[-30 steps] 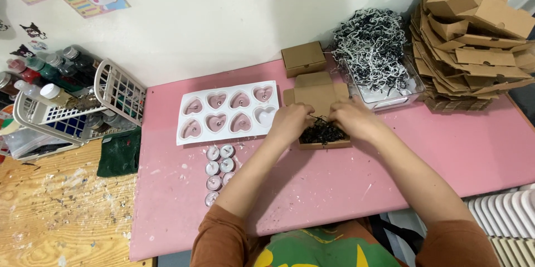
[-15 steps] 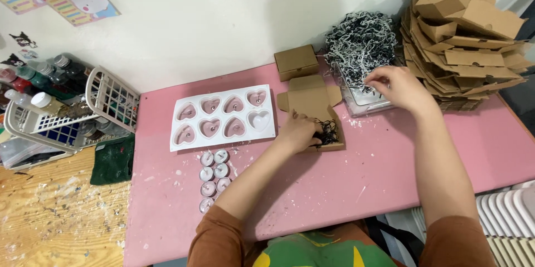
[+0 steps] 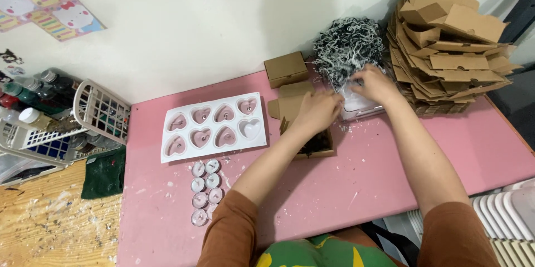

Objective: Folding a small cardboard box, filling it with shredded paper, and placing heart-shaped wax melts inside.

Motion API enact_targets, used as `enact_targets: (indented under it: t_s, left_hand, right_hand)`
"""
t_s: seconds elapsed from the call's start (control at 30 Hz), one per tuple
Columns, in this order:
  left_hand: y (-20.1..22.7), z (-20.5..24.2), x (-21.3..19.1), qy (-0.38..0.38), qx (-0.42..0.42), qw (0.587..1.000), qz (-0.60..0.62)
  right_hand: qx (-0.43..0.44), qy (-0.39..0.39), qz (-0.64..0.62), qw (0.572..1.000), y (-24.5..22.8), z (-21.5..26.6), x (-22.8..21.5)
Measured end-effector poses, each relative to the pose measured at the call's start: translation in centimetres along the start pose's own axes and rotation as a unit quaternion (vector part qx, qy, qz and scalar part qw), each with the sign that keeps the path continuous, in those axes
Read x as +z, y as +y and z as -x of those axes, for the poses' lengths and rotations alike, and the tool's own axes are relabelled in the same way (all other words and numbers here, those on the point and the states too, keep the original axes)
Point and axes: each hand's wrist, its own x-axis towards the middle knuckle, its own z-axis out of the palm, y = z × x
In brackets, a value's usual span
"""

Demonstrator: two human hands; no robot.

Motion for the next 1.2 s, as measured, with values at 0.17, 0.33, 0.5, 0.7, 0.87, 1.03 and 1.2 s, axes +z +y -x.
enact_targets:
  t_s: [0.17, 0.33, 0.5, 0.7, 0.87, 1.03, 1.2]
  left_hand:
    - [-0.7, -3.9, 2.6, 0.085, 0.005, 0.996, -0.022]
    - [-0.8, -8.1, 5.4, 0.066, 0.024, 0.993, -0.098]
    - [0.1, -10.2, 5.6, -0.019, -0.048, 0.985, -0.164]
    - [-2.2, -12.9, 12.5, 0.142, -0.101, 0.965, -0.194]
    - [-2.0, -12.4, 10.6, 0.169, -0.106, 0.965, -0.169]
    - [-1.8, -11.1, 7.4, 0.169, -0.071, 0.971, -0.151]
    - [-2.9, -10.6, 7.0, 0.159, -0.039, 0.982, -0.092]
  right_hand:
    - [-0.078, 0.139, -0.007, 0.987, 3.0, -1.9, 1.9]
    - [-0.136, 0.206, -0.014, 0.969, 2.5, -2.2, 1.2]
    - [-0.105, 0.189, -0.050, 0.975, 2.8, -2.3, 0.7]
    - [-0.104, 0.189, -0.022, 0.976, 1.3, -1.6, -1.0]
    - [-0.070, 0.125, 0.016, 0.990, 1.6, -1.7, -0.9]
    - [-0.125, 0.112, -0.005, 0.986, 3.7, -2.8, 0.2]
    - [-0.108, 0.146, -0.022, 0.983, 0.1, 1.6, -3.7]
